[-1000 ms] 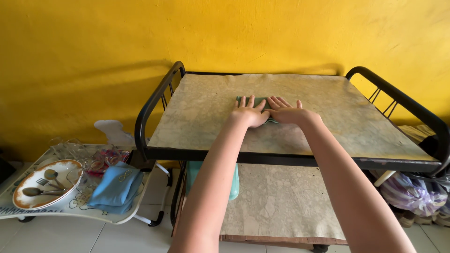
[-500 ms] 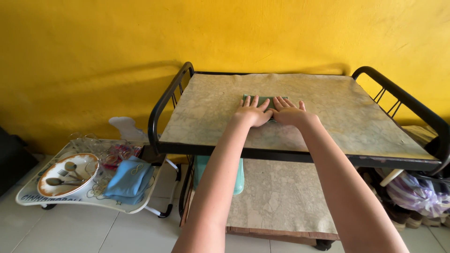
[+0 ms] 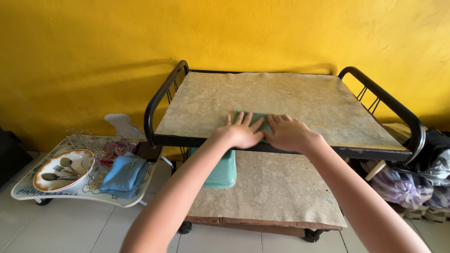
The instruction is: The person wipes the edge and top surface of a two-tier rolling table using a green cloth. The camera is head-mounted and shows both hands moving the cloth along the table's frame and surface.
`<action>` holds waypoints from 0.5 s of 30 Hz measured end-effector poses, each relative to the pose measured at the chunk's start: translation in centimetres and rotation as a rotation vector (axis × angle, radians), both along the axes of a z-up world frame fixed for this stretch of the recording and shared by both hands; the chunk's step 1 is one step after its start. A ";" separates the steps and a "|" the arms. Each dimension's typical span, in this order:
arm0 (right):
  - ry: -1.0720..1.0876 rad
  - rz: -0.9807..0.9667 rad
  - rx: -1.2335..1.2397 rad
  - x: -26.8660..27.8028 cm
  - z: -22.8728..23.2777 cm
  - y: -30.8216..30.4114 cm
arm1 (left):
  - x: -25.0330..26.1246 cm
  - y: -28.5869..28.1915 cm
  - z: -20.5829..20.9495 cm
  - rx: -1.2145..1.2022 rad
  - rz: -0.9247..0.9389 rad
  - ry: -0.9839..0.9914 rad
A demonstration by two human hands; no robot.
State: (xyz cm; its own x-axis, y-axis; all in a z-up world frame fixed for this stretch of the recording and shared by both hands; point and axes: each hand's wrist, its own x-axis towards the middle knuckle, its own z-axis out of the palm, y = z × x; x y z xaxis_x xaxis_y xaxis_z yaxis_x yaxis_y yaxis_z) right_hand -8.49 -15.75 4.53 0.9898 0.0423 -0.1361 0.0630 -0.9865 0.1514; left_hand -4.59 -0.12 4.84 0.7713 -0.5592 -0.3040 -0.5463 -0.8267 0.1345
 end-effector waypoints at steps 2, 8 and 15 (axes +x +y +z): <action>0.009 -0.020 0.031 -0.8 0.3 0.0 | 0.7 0.0 -0.7 -0.005 -0.019 -0.013; 0.049 -0.058 0.107 1.7 -0.7 -1.1 | 3.7 -1.5 -1.8 0.014 -0.011 -0.020; 0.119 -0.109 0.242 6.8 -0.3 -2.1 | 8.5 -3.0 -2.9 -0.057 0.061 0.015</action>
